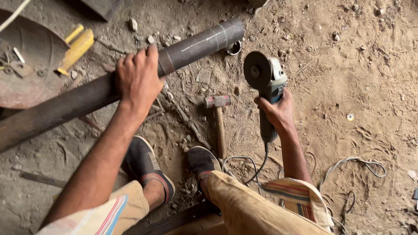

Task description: The person uses an angle grinder to cut a metal pipe, generating sparks. They hold the pipe with one hand and operate the grinder with the other, pausing briefly to reposition the tool before continuing the cut.

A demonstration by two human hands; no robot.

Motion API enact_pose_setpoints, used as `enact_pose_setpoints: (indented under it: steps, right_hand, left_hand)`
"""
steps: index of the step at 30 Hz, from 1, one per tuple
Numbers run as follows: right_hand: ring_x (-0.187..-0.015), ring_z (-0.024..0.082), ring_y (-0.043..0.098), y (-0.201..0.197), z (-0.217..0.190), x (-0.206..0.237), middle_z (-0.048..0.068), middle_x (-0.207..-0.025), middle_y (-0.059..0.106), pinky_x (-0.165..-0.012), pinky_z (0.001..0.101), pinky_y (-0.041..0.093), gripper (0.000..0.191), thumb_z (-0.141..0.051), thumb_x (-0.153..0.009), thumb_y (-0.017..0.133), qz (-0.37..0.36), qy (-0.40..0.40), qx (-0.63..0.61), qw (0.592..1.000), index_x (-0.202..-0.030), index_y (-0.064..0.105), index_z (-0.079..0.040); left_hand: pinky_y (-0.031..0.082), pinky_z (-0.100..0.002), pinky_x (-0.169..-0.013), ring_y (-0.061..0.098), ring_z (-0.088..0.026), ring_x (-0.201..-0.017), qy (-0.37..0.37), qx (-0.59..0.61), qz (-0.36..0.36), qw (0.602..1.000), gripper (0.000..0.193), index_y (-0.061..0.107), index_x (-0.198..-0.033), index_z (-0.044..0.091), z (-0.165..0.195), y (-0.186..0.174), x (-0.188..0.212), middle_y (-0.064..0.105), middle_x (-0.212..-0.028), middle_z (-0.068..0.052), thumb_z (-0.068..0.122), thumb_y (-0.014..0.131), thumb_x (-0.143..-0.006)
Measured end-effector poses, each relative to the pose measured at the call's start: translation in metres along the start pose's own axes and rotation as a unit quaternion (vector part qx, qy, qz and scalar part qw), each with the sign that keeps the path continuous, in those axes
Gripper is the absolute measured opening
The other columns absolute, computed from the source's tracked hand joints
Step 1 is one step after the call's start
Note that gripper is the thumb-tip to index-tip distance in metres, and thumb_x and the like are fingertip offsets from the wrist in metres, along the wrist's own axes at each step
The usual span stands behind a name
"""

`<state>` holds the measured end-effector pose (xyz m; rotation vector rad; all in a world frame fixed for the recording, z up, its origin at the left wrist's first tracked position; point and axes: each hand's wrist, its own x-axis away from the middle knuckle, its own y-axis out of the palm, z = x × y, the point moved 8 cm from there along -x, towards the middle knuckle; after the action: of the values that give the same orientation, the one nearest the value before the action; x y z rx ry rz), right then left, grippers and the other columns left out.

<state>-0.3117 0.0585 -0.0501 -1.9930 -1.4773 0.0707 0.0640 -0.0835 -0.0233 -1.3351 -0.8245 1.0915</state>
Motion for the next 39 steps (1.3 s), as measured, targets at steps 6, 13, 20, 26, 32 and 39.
enact_pose_setpoints:
  steps: [6, 13, 20, 26, 32, 39]
  right_hand:
    - [-0.073, 0.017, 0.063, 0.000, -0.017, -0.023, 0.007, -0.086, 0.061, -0.068, 0.0382, 0.064, 0.044, -0.030, -0.072, 0.080, 0.025, -0.040, 0.027, 0.999, -0.100, 0.056, -0.006]
    - [-0.076, 0.019, 0.065, -0.008, -0.031, -0.060, 0.008, -0.092, 0.062, -0.072, 0.0412, 0.066, 0.051, -0.029, -0.068, 0.081, 0.045, -0.061, 0.082, 0.994, -0.103, 0.055, -0.004]
    - [-0.089, 0.022, 0.063, -0.014, -0.036, -0.063, 0.011, -0.102, 0.057, -0.076, 0.0451, 0.065, 0.057, -0.033, -0.070, 0.083, 0.061, -0.075, 0.128, 0.987, -0.109, 0.054, -0.003]
    - [-0.089, 0.024, 0.065, -0.013, -0.034, -0.062, 0.011, -0.103, 0.059, -0.081, 0.0454, 0.066, 0.057, -0.036, -0.069, 0.081, 0.038, -0.043, 0.119, 0.991, -0.109, 0.056, -0.004]
    - [-0.086, 0.021, 0.067, -0.015, -0.042, -0.067, 0.009, -0.100, 0.062, -0.078, 0.0448, 0.066, 0.055, -0.033, -0.070, 0.082, 0.041, -0.070, 0.122, 0.989, -0.109, 0.056, -0.004]
    - [-0.082, 0.020, 0.069, -0.014, -0.049, -0.069, 0.010, -0.097, 0.065, -0.076, 0.0423, 0.067, 0.052, -0.032, -0.071, 0.082, 0.041, -0.077, 0.127, 0.988, -0.107, 0.058, -0.003]
  left_hand:
    - [0.051, -0.057, -0.099, 0.073, -0.037, -0.103, 0.006, -0.024, -0.004, 1.000, 0.081, 0.060, -0.136, -0.001, -0.005, 0.012, -0.004, 0.073, -0.118, -0.024, 0.027, 0.096, -0.069]
    - [0.052, -0.056, -0.100, 0.073, -0.036, -0.103, 0.007, -0.036, 0.015, 0.999, 0.071, 0.061, -0.134, 0.000, -0.005, 0.013, -0.003, 0.074, -0.119, -0.022, 0.020, 0.092, -0.073]
    - [0.052, -0.056, -0.099, 0.074, -0.036, -0.103, 0.011, -0.041, 0.026, 0.999, 0.070, 0.062, -0.133, 0.001, -0.003, 0.011, -0.003, 0.074, -0.117, -0.021, 0.021, 0.092, -0.073]
    - [0.056, -0.052, -0.095, 0.075, -0.033, -0.096, 0.005, -0.044, 0.008, 0.999, 0.064, 0.063, -0.128, 0.001, -0.004, 0.009, -0.004, 0.076, -0.113, -0.019, 0.023, 0.093, -0.075]
    - [0.057, -0.051, -0.094, 0.075, -0.031, -0.096, 0.009, -0.057, 0.015, 0.998, 0.064, 0.064, -0.126, 0.002, -0.002, 0.007, -0.004, 0.076, -0.112, -0.018, 0.025, 0.093, -0.073]
    - [0.058, -0.051, -0.093, 0.075, -0.031, -0.096, 0.009, -0.060, 0.011, 0.998, 0.063, 0.063, -0.126, 0.003, -0.002, 0.006, -0.004, 0.076, -0.113, -0.018, 0.024, 0.092, -0.075]
